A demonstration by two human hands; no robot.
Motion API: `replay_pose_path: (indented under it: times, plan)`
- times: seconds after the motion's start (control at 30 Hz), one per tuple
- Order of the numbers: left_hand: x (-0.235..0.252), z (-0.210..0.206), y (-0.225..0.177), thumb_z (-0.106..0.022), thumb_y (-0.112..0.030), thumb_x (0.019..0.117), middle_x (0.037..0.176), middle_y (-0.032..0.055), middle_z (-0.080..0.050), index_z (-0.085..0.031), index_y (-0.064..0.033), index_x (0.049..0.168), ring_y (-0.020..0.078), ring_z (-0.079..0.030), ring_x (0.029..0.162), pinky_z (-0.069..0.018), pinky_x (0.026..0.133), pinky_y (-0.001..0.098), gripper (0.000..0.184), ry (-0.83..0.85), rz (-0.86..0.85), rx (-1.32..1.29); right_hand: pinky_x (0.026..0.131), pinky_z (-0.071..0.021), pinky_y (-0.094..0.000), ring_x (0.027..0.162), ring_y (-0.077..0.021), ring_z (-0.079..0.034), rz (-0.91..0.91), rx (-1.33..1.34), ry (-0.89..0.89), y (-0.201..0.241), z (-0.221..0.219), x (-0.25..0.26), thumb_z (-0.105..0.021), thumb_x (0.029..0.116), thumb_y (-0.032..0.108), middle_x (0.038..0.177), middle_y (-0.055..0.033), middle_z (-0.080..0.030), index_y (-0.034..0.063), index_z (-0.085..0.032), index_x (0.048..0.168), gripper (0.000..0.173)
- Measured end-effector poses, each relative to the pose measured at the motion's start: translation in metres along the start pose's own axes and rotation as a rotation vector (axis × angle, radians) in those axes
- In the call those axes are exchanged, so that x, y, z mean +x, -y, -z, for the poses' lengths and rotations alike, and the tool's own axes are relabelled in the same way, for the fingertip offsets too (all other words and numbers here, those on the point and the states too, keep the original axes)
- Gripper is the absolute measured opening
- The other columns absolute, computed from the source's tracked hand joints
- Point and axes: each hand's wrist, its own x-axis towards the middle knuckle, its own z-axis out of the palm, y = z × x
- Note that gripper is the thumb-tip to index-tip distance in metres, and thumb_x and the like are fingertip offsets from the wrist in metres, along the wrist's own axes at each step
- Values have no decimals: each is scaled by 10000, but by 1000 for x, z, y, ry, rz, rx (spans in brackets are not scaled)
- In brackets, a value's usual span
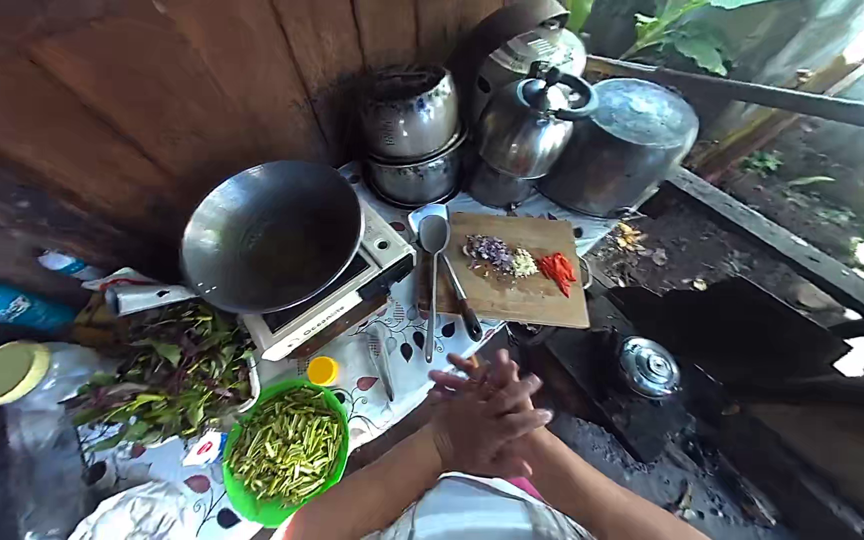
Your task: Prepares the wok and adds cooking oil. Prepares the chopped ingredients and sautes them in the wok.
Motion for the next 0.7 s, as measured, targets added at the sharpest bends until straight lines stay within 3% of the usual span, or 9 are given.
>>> replay_pose_path:
  times: [0.1,0.17,0.2,0.27,0.37,0.47,0.53,0.6,0.7]
  plan:
    - [-9,-18,32,-495,-487,1028,1533,214,-510,-607,-87,1409,393,-422,1470,-227,1228,588,563,-144,18,264,859,-580,-387,1026,-194,-700,-67,-273,221,57,-2,16,55,1023,611,1197,-71,-699,99,-392,1482,820]
    - [-21,-25,50,-518,-327,1029,1486,185,-569,-621,-110,1380,445,-492,1407,-281,1127,745,425,-244,118,368,900,-573,-385,1116,-181,-682,116,-389,298,85,-2,20,-32,1025,642,1270,-41,-691,74,-454,1433,817]
    - [-26,-23,52,-547,-261,1010,1466,239,-570,-623,-40,1395,485,-503,1383,-289,1113,772,451,-214,269,274,944,-560,-393,1155,-183,-676,263,-423,318,95,-2,20,-144,1026,682,1257,-30,-710,86,-535,1370,791]
    - [-29,-15,50,-417,-224,1085,1518,289,-491,-425,86,1516,399,-475,1434,-317,1212,563,531,-113,642,-127,1008,-546,-385,1192,-154,-670,631,-475,316,105,-2,26,-319,1014,696,1226,34,-732,151,-597,1313,681]
    - [-16,-1,28,-155,-419,1113,1534,246,-482,-199,-27,1632,343,-548,1348,-471,1059,501,652,-225,907,-893,1210,-360,-384,1427,-79,-457,994,-835,453,68,7,38,-274,1001,751,1465,112,-579,296,-517,1449,683]
    - [2,27,-11,-20,-519,1085,1106,82,-700,-519,-86,1293,152,-700,1013,-592,845,312,693,-479,899,-1194,1156,-358,-604,1369,-407,-539,1051,-1231,674,2,19,45,-213,999,738,1384,-293,-613,-20,-618,1377,939]
    - [5,48,-32,77,-512,1070,1087,56,-657,-538,-54,1265,115,-640,1019,-516,900,309,792,-455,995,-1208,1112,-401,-572,1274,-412,-610,1113,-1367,734,-16,31,58,-174,1006,717,1282,-308,-662,-21,-660,1288,928]
    - [-26,47,-20,12,-545,1046,1400,111,-564,-389,5,1488,161,-570,1264,-486,1056,385,812,-300,814,-1209,1068,-434,-551,1247,-336,-618,1154,-1345,721,-31,55,78,-169,1052,668,1289,-228,-660,73,-594,1352,790]
    - [-61,48,-19,-389,-663,994,1550,130,-459,-337,13,1560,204,-549,1323,-520,1003,410,883,-294,682,-1123,1014,-490,-561,1087,-324,-704,950,-1353,712,-20,67,80,-286,1080,531,1121,-216,-738,-65,-638,1294,724]
